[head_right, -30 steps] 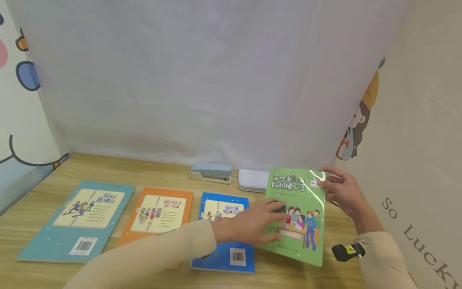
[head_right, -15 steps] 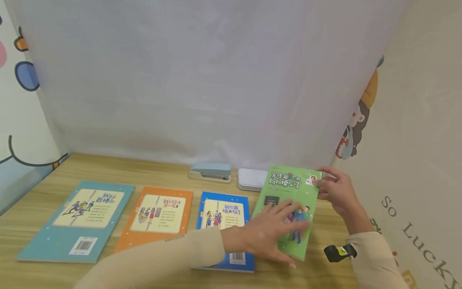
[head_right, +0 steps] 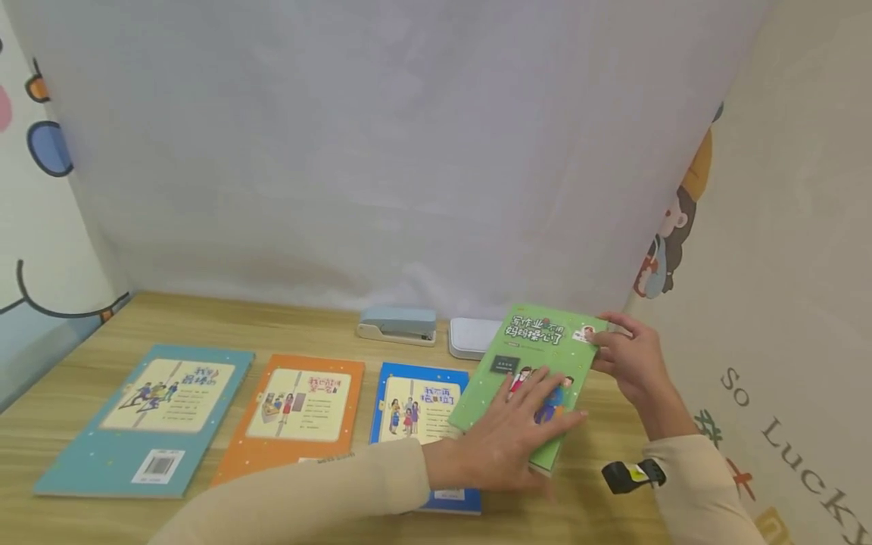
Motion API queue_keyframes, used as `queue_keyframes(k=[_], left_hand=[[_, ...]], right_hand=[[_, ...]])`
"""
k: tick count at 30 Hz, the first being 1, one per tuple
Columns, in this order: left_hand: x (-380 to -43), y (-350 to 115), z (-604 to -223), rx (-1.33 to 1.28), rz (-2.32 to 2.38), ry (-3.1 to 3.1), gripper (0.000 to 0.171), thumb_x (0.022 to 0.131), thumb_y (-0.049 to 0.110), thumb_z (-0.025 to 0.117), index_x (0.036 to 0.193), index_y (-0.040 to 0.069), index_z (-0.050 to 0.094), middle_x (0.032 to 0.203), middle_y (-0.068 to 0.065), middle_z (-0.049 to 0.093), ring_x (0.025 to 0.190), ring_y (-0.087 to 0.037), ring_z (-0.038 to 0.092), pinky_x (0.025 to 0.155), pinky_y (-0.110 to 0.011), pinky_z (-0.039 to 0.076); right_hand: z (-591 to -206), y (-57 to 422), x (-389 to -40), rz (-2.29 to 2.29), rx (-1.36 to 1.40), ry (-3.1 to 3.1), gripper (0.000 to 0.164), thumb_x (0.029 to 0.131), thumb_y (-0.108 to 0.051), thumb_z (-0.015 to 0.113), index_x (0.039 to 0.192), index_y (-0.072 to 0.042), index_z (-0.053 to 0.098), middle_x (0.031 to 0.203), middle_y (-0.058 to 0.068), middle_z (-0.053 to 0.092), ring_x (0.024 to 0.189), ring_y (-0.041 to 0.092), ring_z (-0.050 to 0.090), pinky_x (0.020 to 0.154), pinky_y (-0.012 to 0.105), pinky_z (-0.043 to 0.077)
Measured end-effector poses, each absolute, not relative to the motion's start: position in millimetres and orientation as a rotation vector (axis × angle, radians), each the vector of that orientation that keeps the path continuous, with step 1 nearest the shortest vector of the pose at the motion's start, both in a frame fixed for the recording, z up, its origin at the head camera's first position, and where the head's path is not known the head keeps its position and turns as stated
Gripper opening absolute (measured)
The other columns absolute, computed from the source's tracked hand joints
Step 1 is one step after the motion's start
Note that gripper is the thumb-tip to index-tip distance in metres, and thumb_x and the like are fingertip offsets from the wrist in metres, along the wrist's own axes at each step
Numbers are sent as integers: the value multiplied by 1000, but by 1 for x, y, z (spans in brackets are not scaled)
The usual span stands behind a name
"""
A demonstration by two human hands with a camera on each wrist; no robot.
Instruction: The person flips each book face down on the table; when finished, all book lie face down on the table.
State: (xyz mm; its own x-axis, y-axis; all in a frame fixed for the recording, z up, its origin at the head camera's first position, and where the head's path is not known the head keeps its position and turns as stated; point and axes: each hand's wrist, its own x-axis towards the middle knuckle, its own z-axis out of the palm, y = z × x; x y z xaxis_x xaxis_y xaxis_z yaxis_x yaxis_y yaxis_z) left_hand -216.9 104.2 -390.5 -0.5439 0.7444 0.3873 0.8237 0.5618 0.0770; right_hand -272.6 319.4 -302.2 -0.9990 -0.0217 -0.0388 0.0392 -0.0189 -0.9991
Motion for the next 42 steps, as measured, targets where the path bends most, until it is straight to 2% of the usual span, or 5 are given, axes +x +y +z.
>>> queue_keyframes(k=[13, 28, 32, 37, 42], left_hand=[[-212, 92, -381, -1311, -694, -2363, 68, 93, 37, 69, 154, 30, 39, 164, -8, 28, 152, -29, 28, 118, -50, 34], [-208, 81, -361, -1189, -1040, -2253, 57, 93, 12, 71, 146, 15, 51, 149, -7, 53, 135, -21, 53, 110, -30, 44], [-209, 80, -360, -1114, -1232, -2285, 56, 91, 6, 71, 144, 16, 55, 136, -8, 64, 104, -5, 68, 85, -12, 50], [-210, 78, -359, -1043, -1363, -2361, 57, 92, 5, 70, 144, 22, 56, 128, -11, 69, 55, 1, 48, 49, -8, 33], [-212, 75, -356, -1052, -1422, -2388, 58, 90, 3, 71, 143, 24, 57, 139, -11, 62, 69, -2, 54, 43, -10, 30]], right_hand=[[-295, 319, -274, -2189, 15, 2225, 29, 96, 1, 59, 96, -27, 65, 83, -5, 70, 68, 11, 72, 62, 25, 61], [-285, 316, -276, -2143, 81, 2330, 30, 95, 0, 59, 87, -27, 66, 79, -6, 67, 63, 9, 71, 61, 23, 60], [-286, 313, -275, -2085, 88, 2410, 20, 95, -1, 59, 97, -21, 62, 79, -8, 66, 63, 7, 71, 62, 22, 60], [-285, 308, -273, -1987, 55, 2546, 20, 95, -2, 59, 101, -21, 59, 77, -9, 65, 60, 6, 70, 59, 22, 60], [-284, 307, -272, -1879, 35, 2629, 19, 96, -3, 58, 102, -21, 60, 77, -10, 64, 60, 5, 70, 61, 22, 60]])
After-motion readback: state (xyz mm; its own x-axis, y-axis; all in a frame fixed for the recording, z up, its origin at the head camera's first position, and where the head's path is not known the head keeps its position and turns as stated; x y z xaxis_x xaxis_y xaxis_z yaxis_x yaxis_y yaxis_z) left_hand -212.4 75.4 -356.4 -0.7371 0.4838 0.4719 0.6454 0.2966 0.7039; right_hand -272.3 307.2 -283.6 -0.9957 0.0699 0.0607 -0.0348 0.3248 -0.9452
